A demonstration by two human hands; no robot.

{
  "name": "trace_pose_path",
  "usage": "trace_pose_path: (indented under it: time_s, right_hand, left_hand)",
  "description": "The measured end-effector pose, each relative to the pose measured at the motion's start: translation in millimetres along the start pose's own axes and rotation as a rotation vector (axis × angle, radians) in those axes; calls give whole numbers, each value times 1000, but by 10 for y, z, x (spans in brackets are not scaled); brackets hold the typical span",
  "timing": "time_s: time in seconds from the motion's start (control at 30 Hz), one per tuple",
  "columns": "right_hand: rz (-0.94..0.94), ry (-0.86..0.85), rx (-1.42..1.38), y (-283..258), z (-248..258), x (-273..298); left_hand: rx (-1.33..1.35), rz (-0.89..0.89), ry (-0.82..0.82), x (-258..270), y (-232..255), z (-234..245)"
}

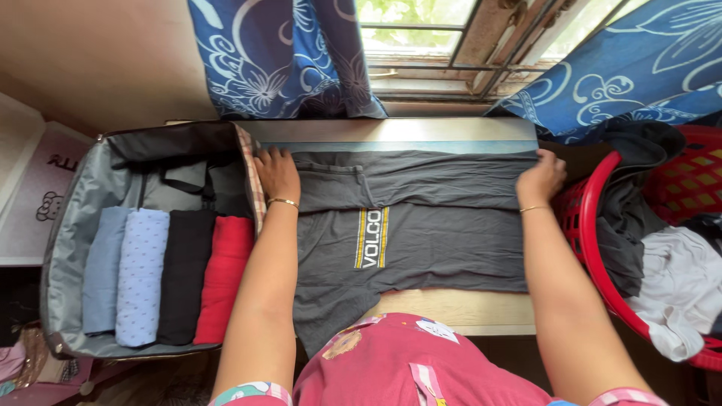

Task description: The person picks up clothing items from a basket, spreads them out on a table, folds them by hand, and places the folded items into a storage bag.

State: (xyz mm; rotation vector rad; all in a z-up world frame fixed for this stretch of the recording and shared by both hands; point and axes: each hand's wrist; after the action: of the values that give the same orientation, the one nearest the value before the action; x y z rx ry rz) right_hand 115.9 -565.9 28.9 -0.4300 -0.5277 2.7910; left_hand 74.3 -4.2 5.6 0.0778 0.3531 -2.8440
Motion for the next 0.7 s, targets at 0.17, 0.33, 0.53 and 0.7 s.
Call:
trace_pose_path:
  time_s: [0.17,0.33,0.53,0.7]
  right_hand:
    - [-88,-229,-107,336,113,-156]
    - [-43,-157,-140,361,138,-202]
    - [-169,-243,-61,384,31,-324]
    - [234,-91,-138,449,86,97]
  left_hand:
    - [-121,66,-77,-217,2,-133]
    - [-19,104,-53,-390,67,-238]
    - [406,165,-135,-219,90,-82]
    - [414,48,155,553,228,648]
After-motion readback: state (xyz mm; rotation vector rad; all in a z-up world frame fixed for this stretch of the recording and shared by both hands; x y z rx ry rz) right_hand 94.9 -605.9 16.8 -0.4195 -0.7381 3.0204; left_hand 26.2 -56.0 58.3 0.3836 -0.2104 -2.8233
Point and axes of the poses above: each hand's wrist, its own x-axis away from the middle knuckle, its own z-axis out of the back of the hand, y = z × x, and after that the axes turned 13 degrees about -y, right-handed
